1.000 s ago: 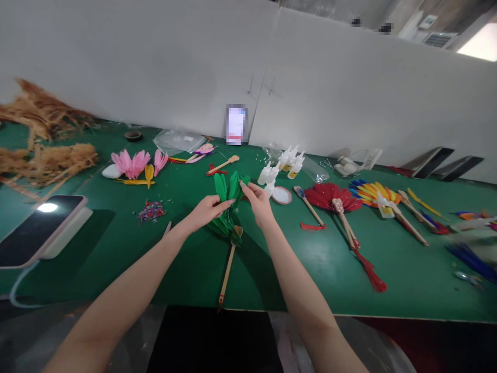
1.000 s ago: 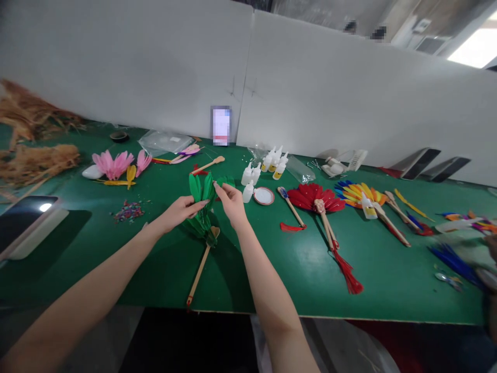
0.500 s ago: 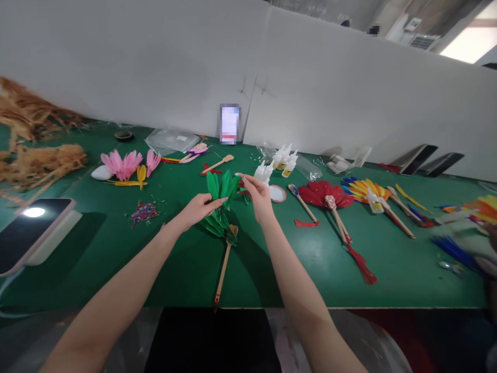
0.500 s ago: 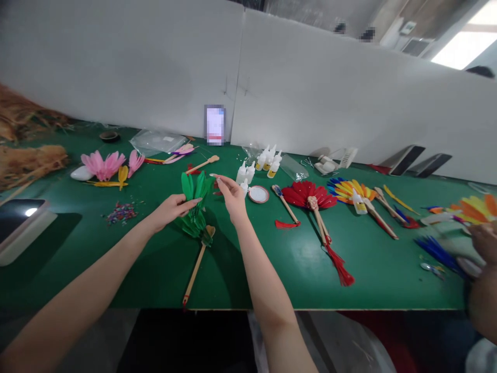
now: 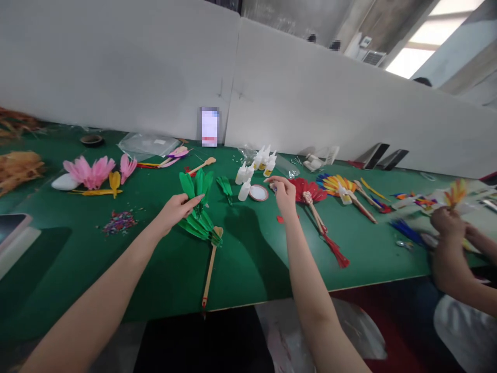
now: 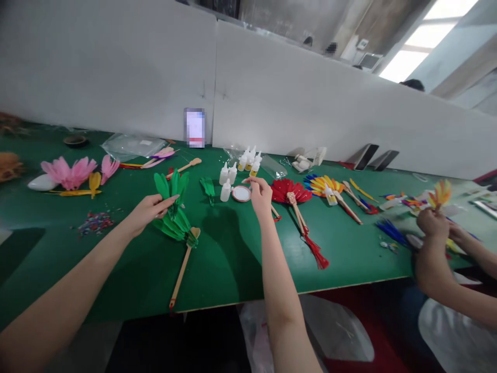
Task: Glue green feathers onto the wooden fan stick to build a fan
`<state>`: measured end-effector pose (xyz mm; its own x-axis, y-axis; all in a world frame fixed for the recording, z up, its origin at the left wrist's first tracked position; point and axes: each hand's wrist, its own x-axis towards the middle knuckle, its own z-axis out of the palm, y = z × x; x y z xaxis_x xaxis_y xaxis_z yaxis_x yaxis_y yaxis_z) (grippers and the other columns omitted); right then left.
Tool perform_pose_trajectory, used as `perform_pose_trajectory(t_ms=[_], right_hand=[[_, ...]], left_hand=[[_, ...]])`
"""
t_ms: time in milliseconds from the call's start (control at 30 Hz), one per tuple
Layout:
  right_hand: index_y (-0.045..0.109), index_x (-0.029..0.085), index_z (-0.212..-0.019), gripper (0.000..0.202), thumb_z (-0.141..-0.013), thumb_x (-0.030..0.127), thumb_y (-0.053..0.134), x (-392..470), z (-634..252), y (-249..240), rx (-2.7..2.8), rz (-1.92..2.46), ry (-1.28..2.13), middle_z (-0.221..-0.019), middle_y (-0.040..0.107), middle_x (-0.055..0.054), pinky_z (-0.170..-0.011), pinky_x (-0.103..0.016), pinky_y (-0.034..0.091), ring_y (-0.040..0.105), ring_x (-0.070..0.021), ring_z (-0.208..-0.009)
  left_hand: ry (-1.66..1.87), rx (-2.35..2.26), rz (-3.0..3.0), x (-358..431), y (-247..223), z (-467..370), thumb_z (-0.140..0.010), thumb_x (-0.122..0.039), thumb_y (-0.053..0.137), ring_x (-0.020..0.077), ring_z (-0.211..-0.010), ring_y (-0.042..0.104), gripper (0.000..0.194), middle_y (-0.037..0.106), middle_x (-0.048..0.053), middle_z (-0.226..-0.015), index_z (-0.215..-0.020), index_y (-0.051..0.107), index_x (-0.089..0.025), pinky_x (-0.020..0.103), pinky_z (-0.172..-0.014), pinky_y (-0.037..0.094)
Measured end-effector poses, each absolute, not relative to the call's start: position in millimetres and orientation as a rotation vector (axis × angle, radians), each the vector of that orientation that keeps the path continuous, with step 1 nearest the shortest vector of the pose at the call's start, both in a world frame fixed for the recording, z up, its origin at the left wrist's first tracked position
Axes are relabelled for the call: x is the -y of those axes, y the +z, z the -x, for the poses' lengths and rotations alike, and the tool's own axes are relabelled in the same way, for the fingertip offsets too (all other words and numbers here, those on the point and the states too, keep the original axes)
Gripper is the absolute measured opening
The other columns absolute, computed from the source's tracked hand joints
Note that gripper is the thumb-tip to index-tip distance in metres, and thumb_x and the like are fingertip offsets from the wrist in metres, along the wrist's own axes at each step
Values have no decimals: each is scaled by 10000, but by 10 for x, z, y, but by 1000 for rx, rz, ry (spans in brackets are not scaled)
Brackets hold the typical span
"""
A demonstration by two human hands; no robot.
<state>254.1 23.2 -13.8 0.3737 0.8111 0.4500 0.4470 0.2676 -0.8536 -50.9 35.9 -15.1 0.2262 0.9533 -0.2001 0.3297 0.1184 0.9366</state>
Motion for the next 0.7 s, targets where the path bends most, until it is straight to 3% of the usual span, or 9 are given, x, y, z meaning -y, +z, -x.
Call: perform_pose_trajectory(t_ms=[167,333,567,700], right_hand=[[723,229,-873,308,-775,177,436,-349,-2664,-424,1404,1477,272,-899,651,-69,-906,-438,435,568,-238,-930],[686,220,-992,365,-741,114,443,-324,-2686,-657,1475,1516,201,-993,591,-98,-920,-472,425,536,-258,-957],[624,212,-758,195,-721,109,462,-297,-2715,-746,1493,1505,130,-882,615,-81,-935,-450,434,552,-269,-1010],[626,216,-780,192,-759,139,451,-295,-2689,-746,1513,1511,127,-810,650,-60,-929,-456,431,578,-259,-931]], left_hand=[[717,-1316,-1416,-367,-186,518,-727,-536,634,67,-449,303,500,314,-87,-470,-594,278,-211,233,-494,258],[731,-1330,-1407,-373,-174,513,-730,-519,624,64,-429,292,486,302,-92,-444,-582,276,-213,233,-485,253],[724,-1344,-1394,-394,-204,501,-723,-490,631,56,-425,291,471,303,-96,-437,-573,285,-208,229,-484,250],[726,-1365,-1389,-391,-195,490,-719,-494,634,54,-425,297,464,328,-92,-436,-573,303,-204,227,-481,245]])
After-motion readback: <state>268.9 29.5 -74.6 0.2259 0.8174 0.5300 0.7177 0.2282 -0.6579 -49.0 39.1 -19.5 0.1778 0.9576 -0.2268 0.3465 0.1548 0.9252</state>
